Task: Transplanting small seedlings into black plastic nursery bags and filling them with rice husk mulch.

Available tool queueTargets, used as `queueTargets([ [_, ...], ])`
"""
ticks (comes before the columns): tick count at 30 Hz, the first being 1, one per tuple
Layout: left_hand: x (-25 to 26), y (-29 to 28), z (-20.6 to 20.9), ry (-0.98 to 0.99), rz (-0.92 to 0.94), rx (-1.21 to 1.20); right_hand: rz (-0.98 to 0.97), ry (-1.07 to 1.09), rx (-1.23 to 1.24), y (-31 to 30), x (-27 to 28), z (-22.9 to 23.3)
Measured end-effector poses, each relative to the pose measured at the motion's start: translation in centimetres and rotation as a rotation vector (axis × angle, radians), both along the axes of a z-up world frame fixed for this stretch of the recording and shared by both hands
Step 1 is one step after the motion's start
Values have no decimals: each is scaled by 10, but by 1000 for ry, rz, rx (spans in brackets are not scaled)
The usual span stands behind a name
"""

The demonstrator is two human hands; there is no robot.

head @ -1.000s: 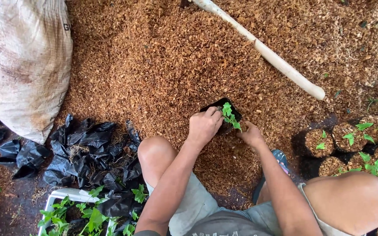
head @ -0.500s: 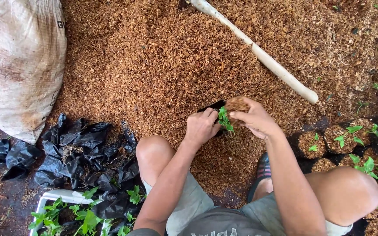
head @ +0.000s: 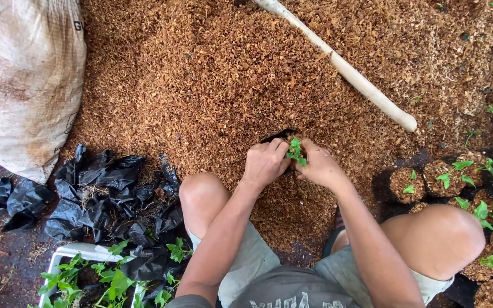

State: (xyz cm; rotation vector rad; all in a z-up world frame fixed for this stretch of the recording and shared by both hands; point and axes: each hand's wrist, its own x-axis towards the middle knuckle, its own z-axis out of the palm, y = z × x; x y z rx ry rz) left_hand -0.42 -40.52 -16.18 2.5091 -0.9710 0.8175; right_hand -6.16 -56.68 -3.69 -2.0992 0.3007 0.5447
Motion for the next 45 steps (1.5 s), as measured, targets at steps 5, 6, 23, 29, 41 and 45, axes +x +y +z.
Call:
queueTargets([
  [5, -3, 3, 12, -9, 12, -7, 15, -154, -319, 2, -1, 1],
  [6, -4, 4, 14, -5, 9, -7, 12, -149, -318, 2, -4, 4],
  [23, -9, 8, 12, -12, 6, -2, 283, -95, -453, 1, -22, -13],
  [29, -11, 8, 8, -54, -1, 20, -247, -368, -245, -40, -2, -46],
  [41, -33, 3, 28, -196, 103, 116, -161, -92, -349, -71, -8, -317],
  [45, -31, -1, 15, -169, 100, 135, -538, -107, 103, -67, -5, -211],
])
